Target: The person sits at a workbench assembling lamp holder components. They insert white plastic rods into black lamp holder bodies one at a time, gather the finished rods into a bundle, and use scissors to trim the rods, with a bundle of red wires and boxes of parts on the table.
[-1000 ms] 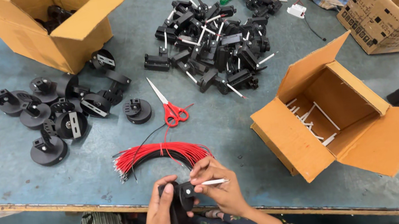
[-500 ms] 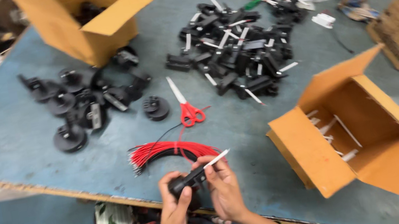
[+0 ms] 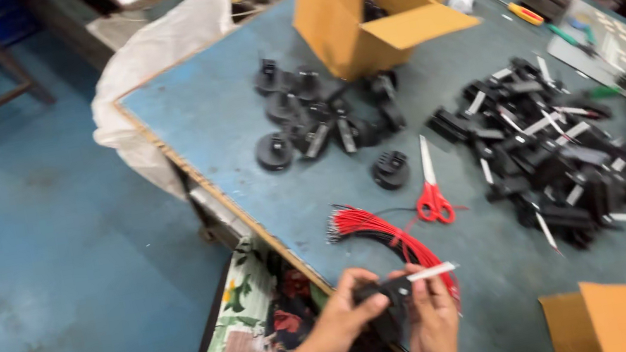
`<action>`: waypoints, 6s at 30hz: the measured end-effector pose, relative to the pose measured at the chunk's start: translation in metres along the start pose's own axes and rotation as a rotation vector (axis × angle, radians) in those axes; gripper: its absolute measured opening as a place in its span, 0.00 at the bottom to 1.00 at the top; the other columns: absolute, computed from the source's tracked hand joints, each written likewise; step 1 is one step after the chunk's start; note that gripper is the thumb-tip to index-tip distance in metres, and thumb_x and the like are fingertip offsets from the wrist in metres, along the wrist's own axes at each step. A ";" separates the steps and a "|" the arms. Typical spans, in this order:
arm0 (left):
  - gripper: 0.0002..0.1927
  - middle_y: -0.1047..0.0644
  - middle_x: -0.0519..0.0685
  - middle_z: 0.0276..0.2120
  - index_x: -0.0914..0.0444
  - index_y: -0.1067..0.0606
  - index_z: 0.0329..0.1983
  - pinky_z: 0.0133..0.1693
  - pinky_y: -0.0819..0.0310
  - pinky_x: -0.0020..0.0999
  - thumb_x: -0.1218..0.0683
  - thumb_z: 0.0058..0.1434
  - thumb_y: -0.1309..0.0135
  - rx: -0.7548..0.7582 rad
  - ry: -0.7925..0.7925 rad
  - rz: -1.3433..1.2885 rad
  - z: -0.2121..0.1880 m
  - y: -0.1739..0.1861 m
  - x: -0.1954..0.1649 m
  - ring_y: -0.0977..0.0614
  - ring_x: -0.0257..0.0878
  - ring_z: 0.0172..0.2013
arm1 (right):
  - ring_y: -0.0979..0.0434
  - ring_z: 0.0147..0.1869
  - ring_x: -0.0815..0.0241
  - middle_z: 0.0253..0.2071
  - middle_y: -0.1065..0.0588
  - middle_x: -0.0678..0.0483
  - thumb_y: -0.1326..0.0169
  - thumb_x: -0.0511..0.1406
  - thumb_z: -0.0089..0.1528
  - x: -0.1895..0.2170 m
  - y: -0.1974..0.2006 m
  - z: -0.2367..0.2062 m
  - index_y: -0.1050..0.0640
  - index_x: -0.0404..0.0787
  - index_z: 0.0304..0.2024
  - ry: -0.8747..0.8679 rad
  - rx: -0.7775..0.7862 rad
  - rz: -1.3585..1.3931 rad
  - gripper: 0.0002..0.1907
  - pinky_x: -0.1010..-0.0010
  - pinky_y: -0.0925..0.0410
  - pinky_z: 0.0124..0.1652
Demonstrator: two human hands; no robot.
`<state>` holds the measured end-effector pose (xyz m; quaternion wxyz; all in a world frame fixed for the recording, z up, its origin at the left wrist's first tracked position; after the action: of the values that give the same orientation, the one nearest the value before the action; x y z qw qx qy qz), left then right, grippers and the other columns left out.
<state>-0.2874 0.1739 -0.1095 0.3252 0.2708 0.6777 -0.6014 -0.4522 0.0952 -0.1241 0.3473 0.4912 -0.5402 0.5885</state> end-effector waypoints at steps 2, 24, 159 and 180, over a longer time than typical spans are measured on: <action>0.23 0.26 0.51 0.48 0.62 0.34 0.58 0.54 0.28 0.41 0.49 0.67 0.38 0.040 -0.209 0.444 0.004 -0.001 -0.005 0.25 0.42 0.50 | 0.20 0.47 0.57 0.47 0.21 0.44 0.49 0.38 0.70 -0.012 0.009 0.017 0.24 0.32 0.52 0.048 0.005 -0.061 0.16 0.65 0.28 0.49; 0.22 0.21 0.48 0.46 0.62 0.29 0.54 0.44 0.20 0.35 0.55 0.58 0.36 0.195 0.005 0.656 -0.014 -0.015 -0.074 0.17 0.39 0.44 | 0.21 0.63 0.56 0.59 0.22 0.46 0.32 0.41 0.54 0.075 -0.051 -0.050 0.30 0.34 0.65 0.050 0.443 -0.655 0.40 0.65 0.31 0.61; 0.10 0.21 0.45 0.31 0.67 0.22 0.46 0.33 0.29 0.23 0.55 0.68 0.46 0.137 -0.139 0.472 0.060 -0.006 -0.062 0.24 0.28 0.28 | 0.23 0.46 0.59 0.44 0.26 0.52 0.27 0.39 0.58 0.126 0.011 0.097 0.31 0.37 0.65 0.378 0.069 -0.009 0.38 0.71 0.28 0.45; 0.04 0.26 0.44 0.29 0.66 0.20 0.38 0.28 0.38 0.25 0.60 0.61 0.40 0.216 -0.290 0.724 0.065 -0.042 -0.079 0.29 0.29 0.26 | 0.28 0.38 0.60 0.37 0.30 0.54 0.25 0.52 0.41 0.108 0.006 -0.032 0.25 0.40 0.56 0.340 0.280 -0.969 0.46 0.70 0.32 0.39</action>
<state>-0.2609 0.1060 -0.0264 0.5780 0.4370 0.4184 -0.5477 -0.4943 0.1121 -0.0212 0.5932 0.6237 -0.1036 0.4984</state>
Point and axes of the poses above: each hand's wrist, its own z-axis towards the middle knuckle, its own y-axis out of the back of the hand, x = y × z, the point moved 2 cm from there along z, towards the middle knuckle
